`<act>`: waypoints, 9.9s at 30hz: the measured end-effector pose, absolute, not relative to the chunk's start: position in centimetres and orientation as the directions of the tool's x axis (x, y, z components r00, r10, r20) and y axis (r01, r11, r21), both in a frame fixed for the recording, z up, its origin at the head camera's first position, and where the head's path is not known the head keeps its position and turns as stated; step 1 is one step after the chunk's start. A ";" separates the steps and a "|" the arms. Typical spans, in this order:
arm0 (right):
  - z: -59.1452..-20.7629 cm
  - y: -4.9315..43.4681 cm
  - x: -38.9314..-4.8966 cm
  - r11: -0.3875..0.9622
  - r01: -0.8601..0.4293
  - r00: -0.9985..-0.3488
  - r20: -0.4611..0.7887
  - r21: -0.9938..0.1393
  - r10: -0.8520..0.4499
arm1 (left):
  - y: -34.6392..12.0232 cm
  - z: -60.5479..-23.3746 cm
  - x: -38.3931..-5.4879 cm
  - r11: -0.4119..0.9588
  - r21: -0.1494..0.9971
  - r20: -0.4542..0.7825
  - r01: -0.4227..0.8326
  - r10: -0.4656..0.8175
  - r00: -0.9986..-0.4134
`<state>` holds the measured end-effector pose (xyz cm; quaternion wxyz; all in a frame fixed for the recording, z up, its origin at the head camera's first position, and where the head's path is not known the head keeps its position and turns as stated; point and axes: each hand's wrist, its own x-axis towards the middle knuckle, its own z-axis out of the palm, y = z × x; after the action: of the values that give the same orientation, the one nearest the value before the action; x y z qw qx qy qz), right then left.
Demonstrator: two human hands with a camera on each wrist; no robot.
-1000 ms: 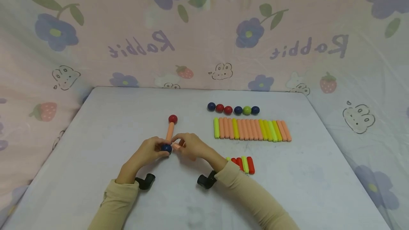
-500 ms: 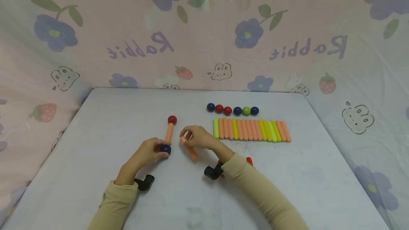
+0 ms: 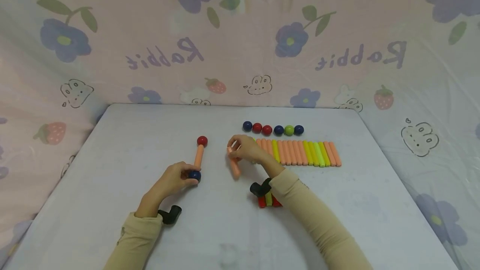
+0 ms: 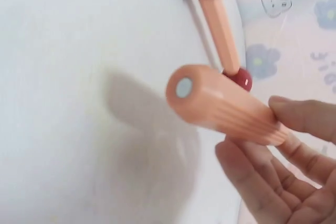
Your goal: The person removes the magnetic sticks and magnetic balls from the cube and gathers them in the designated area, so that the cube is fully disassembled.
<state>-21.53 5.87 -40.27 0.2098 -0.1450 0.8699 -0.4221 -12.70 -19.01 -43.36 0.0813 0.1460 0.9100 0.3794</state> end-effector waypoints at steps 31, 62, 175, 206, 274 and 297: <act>-40.9 9.3 -25.6 0.788 -0.044 -0.947 -0.226 -0.614 -0.230 | -19.1 -43.3 -12.7 0.676 0.714 -0.056 0.183 0.316 -0.947; -40.5 8.3 -23.4 0.809 -0.072 -0.954 -0.195 -0.583 -0.226 | -19.2 -43.6 -13.0 0.680 0.714 -0.075 0.166 0.310 -0.948; -44.3 4.2 -12.8 0.806 -0.125 -0.969 -0.105 -0.579 -0.225 | -17.4 -43.8 -12.5 0.746 0.558 0.121 0.364 0.361 -0.925; -41.9 5.9 -20.9 0.546 0.033 -0.897 -0.265 -0.837 -0.352 | -17.5 -43.9 -12.5 0.759 0.578 0.066 0.300 0.323 -0.944; -41.9 5.2 -26.2 0.821 -0.098 -0.987 -0.049 -0.562 -0.151 | -18.0 -43.5 -12.5 0.730 0.630 0.021 0.266 0.326 -0.945; -42.2 0.2 -16.1 0.672 -0.283 -0.827 -0.181 -0.684 -0.532 | -19.2 -43.0 -12.6 0.647 0.697 0.064 0.310 0.374 -0.925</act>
<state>-16.06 0.21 -42.24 0.1860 -0.2277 0.8952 -0.3348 -12.55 -19.24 -43.02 0.0427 0.1887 0.9065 0.3753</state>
